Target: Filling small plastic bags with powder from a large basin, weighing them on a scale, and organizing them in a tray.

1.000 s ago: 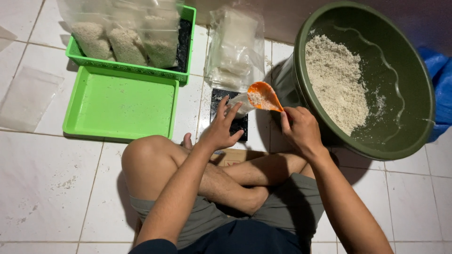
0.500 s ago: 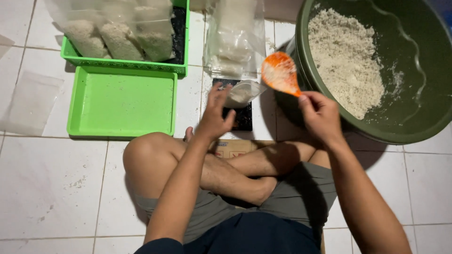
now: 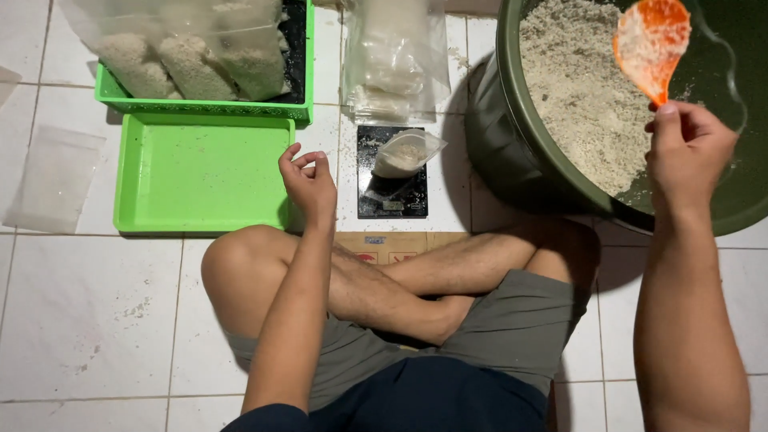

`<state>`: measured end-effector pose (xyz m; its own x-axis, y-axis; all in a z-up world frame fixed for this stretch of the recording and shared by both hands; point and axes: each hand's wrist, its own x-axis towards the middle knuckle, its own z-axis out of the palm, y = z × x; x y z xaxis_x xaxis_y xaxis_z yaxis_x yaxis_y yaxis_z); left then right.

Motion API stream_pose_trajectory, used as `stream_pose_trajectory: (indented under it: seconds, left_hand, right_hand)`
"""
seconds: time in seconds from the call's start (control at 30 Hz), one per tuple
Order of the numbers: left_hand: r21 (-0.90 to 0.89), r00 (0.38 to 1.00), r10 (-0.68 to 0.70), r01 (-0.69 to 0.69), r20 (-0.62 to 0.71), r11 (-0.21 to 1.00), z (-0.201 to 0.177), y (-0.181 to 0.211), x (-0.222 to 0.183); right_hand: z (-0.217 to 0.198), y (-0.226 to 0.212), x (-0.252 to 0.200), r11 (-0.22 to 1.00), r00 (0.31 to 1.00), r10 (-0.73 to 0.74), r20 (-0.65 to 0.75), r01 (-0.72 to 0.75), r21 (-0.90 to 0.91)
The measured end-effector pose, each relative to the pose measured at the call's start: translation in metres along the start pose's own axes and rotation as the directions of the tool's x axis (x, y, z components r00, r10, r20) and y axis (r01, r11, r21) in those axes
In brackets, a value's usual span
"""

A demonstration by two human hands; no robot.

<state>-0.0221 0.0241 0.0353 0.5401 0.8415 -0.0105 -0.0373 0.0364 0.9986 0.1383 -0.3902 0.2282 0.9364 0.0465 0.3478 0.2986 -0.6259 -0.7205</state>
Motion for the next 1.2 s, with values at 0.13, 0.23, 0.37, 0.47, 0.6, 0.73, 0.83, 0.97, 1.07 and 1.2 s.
stream_pose_trajectory:
  seconds: [0.13, 0.23, 0.37, 0.47, 0.6, 0.73, 0.83, 0.97, 1.07, 1.2]
  left_hand:
    - [0.018, 1.000, 0.001, -0.001, -0.008, 1.000, 0.002, 0.003, -0.001]
    - [0.026, 0.998, -0.045, 0.046, -0.038, 0.999, 0.003, 0.005, -0.001]
    - [0.061, 0.995, -0.082, 0.086, -0.065, 0.994, 0.003, 0.001, 0.001]
    - [0.089, 0.991, -0.105, 0.112, -0.077, 0.990, 0.005, 0.001, 0.002]
    - [0.066, 0.997, -0.064, 0.067, -0.034, 0.996, 0.006, -0.003, 0.004]
    - [0.055, 0.998, -0.065, 0.066, -0.017, 0.996, 0.004, -0.016, 0.005]
    - [0.034, 0.998, -0.062, 0.063, -0.026, 0.997, 0.003, -0.020, 0.005]
    - [0.066, 0.998, -0.061, 0.062, -0.028, 0.996, 0.000, -0.002, 0.000]
    - [-0.001, 0.981, -0.060, 0.061, -0.184, 0.998, 0.012, -0.033, 0.010]
    - [0.092, 1.000, -0.012, 0.011, 0.004, 0.996, -0.002, -0.009, 0.002]
  right_hand:
    - [0.003, 0.045, 0.006, 0.980, 0.993, -0.117, -0.018, 0.112, -0.166]
    - [0.008, 0.055, 0.004, 0.982, 0.999, -0.043, -0.026, 0.038, -0.187]
    - [0.011, 0.057, 0.005, 0.984, 0.999, 0.035, -0.030, -0.039, -0.175]
    - [0.012, 0.054, 0.005, 0.984, 0.994, 0.103, -0.036, -0.107, -0.139]
    - [0.010, 0.085, 0.011, 0.965, 0.999, -0.032, 0.011, 0.034, -0.260]
    - [0.014, 0.075, 0.010, 0.890, 0.987, -0.161, 0.025, 0.156, -0.427]
    - [0.008, 0.043, 0.011, 0.785, 0.975, -0.219, 0.036, 0.198, -0.587]
    - [-0.005, -0.004, 0.011, 0.534, 0.956, -0.284, 0.079, 0.226, -0.814]
    - [-0.024, 0.029, 0.032, 0.419, 0.950, -0.247, 0.192, 0.284, -0.863]
    - [-0.052, -0.007, 0.047, 0.336, 0.982, -0.151, 0.115, 0.161, -0.928]
